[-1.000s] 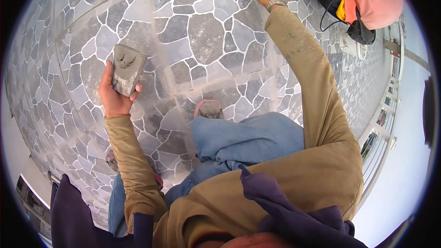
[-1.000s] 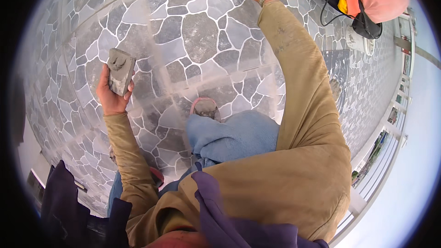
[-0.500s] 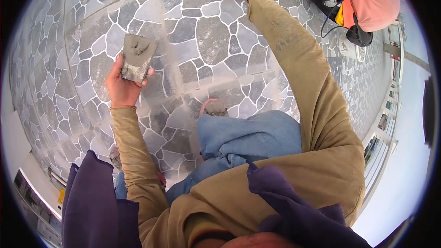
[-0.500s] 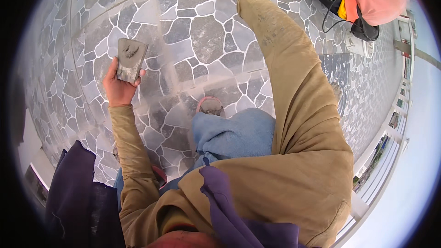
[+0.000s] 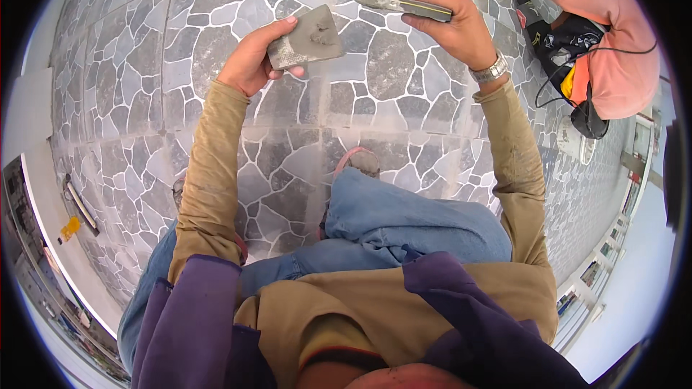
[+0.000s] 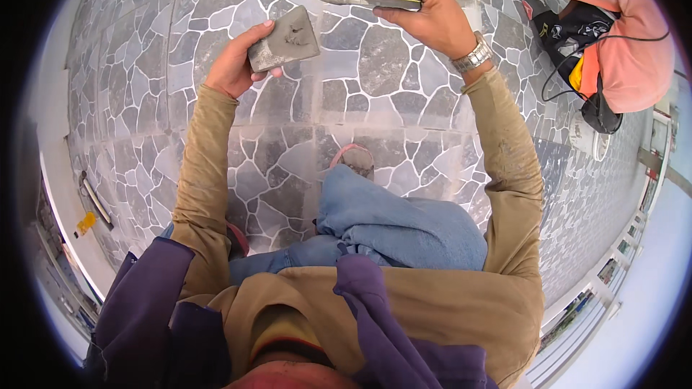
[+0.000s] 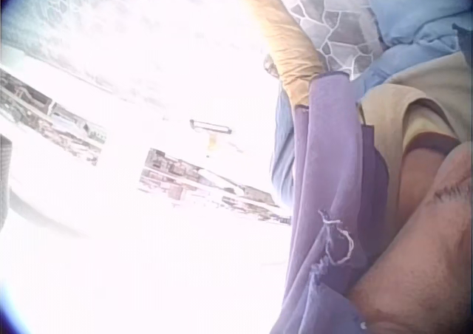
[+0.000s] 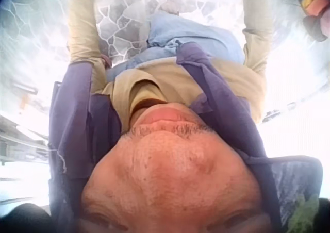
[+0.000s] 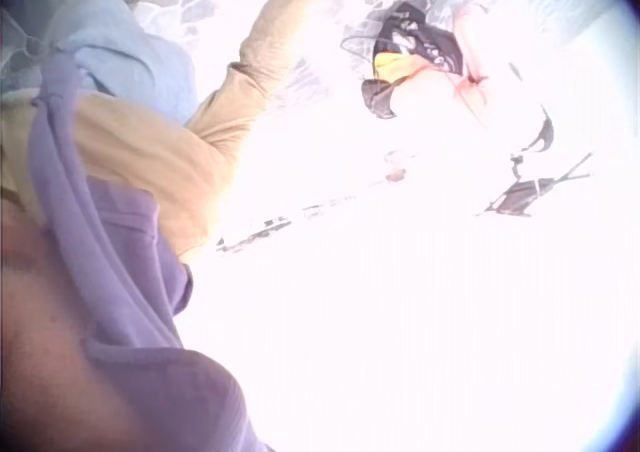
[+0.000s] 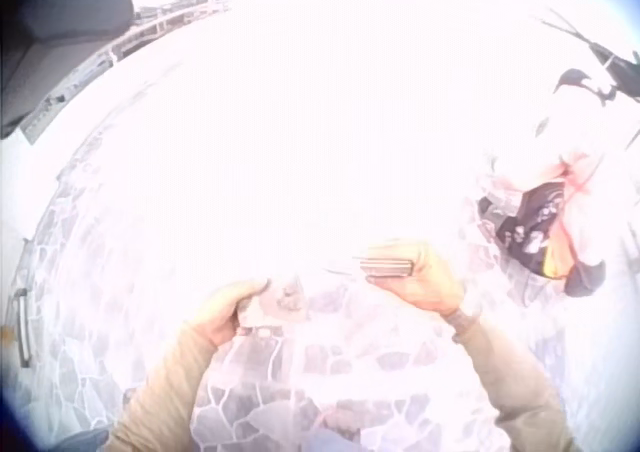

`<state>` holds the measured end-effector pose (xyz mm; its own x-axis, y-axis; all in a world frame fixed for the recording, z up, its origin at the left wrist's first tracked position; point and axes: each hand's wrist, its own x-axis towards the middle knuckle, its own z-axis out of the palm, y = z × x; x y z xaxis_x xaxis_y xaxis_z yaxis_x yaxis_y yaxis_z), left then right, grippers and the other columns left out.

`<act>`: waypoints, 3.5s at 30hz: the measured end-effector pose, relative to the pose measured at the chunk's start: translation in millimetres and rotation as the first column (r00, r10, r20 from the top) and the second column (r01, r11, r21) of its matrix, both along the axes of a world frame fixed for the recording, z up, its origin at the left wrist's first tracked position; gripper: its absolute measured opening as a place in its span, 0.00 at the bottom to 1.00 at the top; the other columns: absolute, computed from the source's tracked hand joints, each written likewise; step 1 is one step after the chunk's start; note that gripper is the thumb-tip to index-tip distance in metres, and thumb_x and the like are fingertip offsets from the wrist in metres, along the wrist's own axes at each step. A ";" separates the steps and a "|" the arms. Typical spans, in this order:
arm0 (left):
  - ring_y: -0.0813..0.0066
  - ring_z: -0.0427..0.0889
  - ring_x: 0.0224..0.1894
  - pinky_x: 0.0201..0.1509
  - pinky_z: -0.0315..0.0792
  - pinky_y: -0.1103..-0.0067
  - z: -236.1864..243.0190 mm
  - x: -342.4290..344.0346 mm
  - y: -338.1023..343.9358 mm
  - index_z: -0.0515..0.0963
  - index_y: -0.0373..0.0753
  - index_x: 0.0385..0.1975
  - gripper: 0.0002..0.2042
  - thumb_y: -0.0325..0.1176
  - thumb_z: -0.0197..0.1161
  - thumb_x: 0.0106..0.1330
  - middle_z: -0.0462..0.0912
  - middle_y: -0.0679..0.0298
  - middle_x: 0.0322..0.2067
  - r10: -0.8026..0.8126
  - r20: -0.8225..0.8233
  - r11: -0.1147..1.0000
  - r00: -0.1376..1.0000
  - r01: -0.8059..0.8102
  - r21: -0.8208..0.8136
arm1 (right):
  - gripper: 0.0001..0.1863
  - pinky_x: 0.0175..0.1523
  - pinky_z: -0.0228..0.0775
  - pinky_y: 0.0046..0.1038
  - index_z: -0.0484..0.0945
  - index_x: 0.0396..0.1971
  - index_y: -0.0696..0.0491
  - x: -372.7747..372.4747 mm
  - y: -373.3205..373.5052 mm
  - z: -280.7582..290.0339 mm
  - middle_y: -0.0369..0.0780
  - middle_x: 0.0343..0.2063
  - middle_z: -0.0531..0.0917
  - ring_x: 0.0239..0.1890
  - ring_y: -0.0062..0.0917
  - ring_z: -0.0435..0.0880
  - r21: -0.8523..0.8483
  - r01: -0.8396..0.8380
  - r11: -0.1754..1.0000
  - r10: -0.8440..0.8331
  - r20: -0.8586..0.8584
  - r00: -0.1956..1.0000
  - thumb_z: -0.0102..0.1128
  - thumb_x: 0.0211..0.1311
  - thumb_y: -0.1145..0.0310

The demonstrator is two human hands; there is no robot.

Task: The person applies mortar to tile fragments using a trowel and places them into gaps on a tiled floor.

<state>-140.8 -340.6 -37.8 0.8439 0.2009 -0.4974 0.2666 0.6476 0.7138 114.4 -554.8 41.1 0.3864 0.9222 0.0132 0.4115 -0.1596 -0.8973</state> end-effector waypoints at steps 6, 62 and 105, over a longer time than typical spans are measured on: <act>0.79 0.81 0.16 0.09 0.62 0.90 -12.9 -5.2 3.5 0.77 0.33 0.47 0.19 0.45 0.63 0.69 0.85 0.60 0.32 -0.109 -0.053 0.994 0.993 0.107 -0.027 | 0.35 0.53 0.76 0.28 0.85 0.52 0.40 -40.1 20.2 10.0 0.27 0.53 0.85 0.52 0.31 0.77 0.070 -0.473 0.878 0.347 0.588 0.731 0.63 0.41 0.86; 0.75 0.83 0.27 0.25 0.75 0.80 -105.9 -31.6 -252.9 0.73 0.38 0.53 0.14 0.40 0.52 0.77 0.83 0.62 0.37 0.074 0.010 0.955 0.997 -0.068 -0.290 | 0.23 0.52 0.77 0.43 0.85 0.41 0.58 220.8 3.1 -150.6 0.53 0.42 0.86 0.47 0.47 0.86 -0.518 0.700 0.492 -0.090 0.770 0.632 0.59 0.51 0.57; 0.74 0.83 0.26 0.24 0.74 0.79 -106.8 -38.3 -245.4 0.72 0.37 0.53 0.14 0.40 0.52 0.77 0.83 0.61 0.35 0.151 0.013 0.958 0.988 -0.143 -0.249 | 0.18 0.53 0.78 0.46 0.84 0.40 0.55 66.6 129.4 -139.7 0.50 0.44 0.86 0.48 0.48 0.84 -0.422 0.309 0.852 0.083 0.692 0.717 0.59 0.52 0.62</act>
